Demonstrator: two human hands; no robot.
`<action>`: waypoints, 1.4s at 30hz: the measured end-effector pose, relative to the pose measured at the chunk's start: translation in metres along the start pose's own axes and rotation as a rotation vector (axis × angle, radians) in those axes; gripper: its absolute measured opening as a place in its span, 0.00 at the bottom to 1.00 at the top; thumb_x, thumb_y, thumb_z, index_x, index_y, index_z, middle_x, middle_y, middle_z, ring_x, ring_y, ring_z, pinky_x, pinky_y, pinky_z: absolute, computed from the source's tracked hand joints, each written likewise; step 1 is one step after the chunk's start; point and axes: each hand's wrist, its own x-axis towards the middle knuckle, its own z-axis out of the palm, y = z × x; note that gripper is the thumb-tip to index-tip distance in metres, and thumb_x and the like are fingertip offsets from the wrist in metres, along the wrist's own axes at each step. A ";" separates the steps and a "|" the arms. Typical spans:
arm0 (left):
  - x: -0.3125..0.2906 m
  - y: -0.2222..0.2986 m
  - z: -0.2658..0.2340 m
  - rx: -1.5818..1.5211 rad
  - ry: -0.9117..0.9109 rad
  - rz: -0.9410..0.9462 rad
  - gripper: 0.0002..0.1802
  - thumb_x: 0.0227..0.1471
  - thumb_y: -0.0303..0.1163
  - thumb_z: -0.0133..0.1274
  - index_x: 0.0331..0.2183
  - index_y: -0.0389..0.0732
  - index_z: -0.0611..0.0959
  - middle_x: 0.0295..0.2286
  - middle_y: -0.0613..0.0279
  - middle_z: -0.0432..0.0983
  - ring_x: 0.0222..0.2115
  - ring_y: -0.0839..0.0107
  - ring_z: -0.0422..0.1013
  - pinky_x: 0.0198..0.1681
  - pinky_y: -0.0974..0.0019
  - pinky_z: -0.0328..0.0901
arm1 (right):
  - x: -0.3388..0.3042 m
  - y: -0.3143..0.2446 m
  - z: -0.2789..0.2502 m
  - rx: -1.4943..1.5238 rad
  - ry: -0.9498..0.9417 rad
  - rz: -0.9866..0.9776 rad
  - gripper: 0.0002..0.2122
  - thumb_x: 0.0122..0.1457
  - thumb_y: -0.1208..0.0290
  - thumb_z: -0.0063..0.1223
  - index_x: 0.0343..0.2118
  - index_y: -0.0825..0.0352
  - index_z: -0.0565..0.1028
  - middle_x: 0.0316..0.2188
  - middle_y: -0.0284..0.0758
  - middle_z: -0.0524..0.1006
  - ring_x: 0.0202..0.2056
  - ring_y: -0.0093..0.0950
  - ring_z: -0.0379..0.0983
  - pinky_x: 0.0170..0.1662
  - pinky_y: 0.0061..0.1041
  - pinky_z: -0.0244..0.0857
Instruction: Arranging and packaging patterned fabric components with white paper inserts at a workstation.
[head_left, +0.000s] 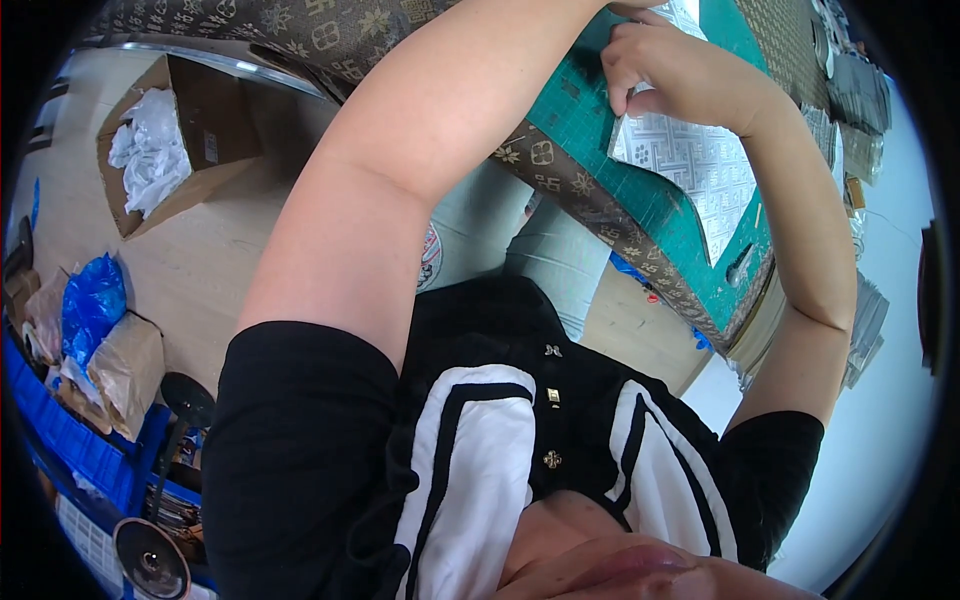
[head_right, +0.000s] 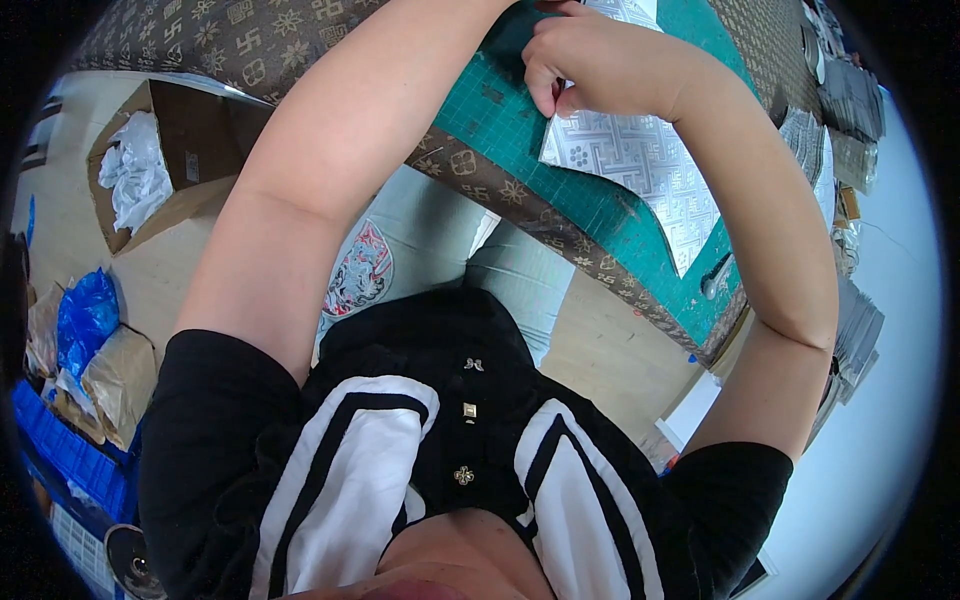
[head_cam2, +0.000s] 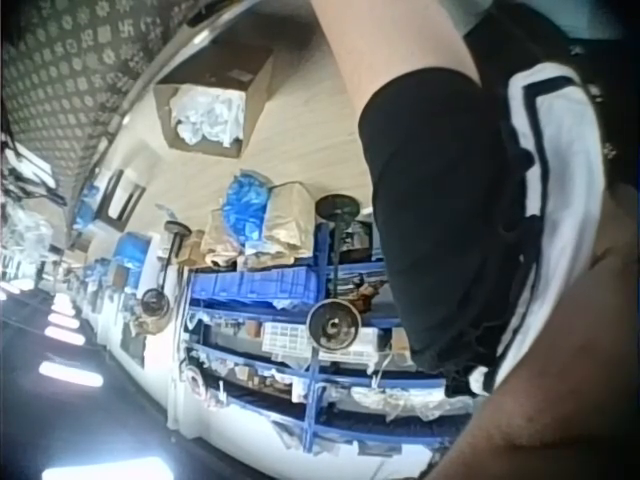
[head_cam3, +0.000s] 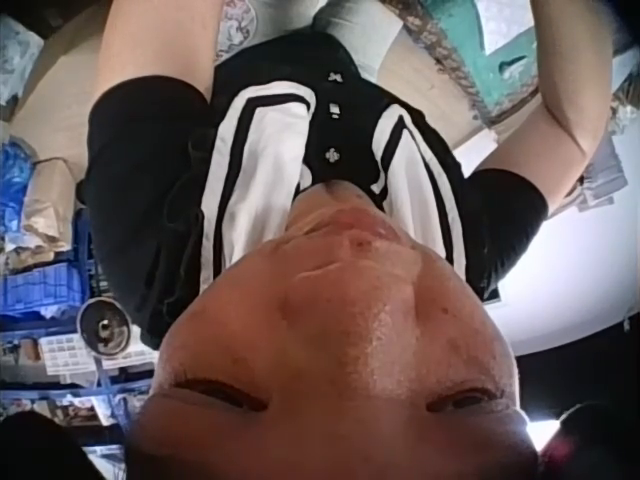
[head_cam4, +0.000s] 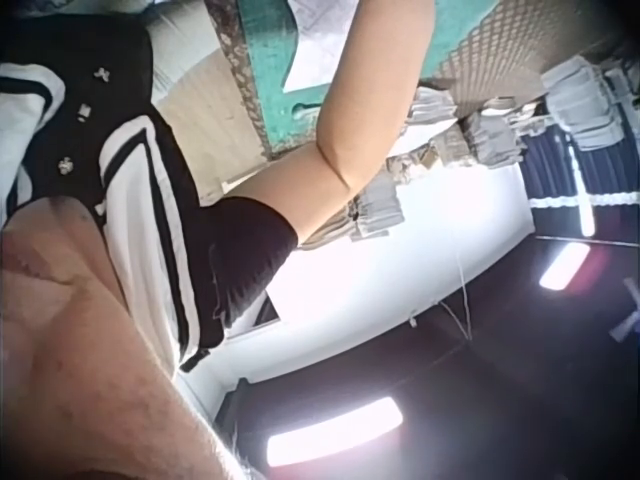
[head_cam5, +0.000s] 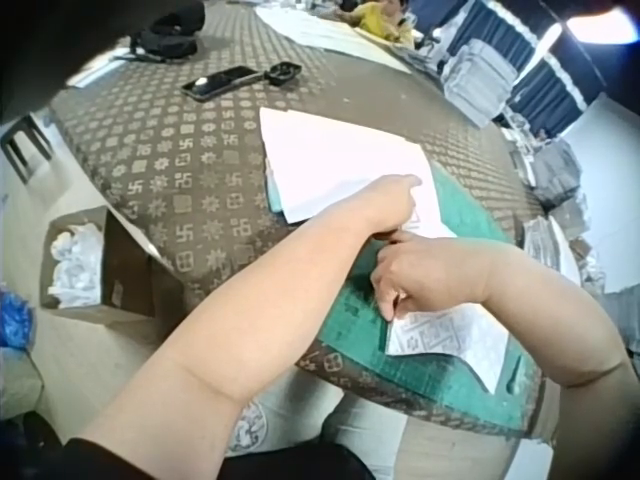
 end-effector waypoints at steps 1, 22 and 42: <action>0.000 0.000 0.000 0.002 -0.001 -0.002 0.27 0.58 0.22 0.43 0.60 0.39 0.75 0.55 0.41 0.73 0.56 0.48 0.70 0.60 0.53 0.64 | 0.000 0.001 0.000 0.007 0.008 -0.009 0.04 0.49 0.80 0.66 0.25 0.63 0.82 0.31 0.29 0.77 0.43 0.30 0.72 0.62 0.32 0.59; 0.002 -0.006 0.001 -0.051 0.007 0.006 0.28 0.56 0.21 0.42 0.59 0.38 0.76 0.55 0.40 0.73 0.57 0.48 0.70 0.61 0.54 0.63 | -0.001 0.000 -0.003 -0.003 -0.002 -0.041 0.05 0.50 0.78 0.65 0.28 0.62 0.80 0.33 0.31 0.77 0.47 0.35 0.69 0.66 0.38 0.52; 0.006 -0.008 0.007 0.008 0.045 0.060 0.25 0.56 0.22 0.45 0.55 0.39 0.80 0.51 0.41 0.77 0.53 0.48 0.73 0.58 0.55 0.66 | 0.006 0.017 0.010 -0.542 0.585 -0.659 0.05 0.53 0.72 0.63 0.34 0.60 0.85 0.33 0.33 0.83 0.40 0.33 0.77 0.54 0.40 0.60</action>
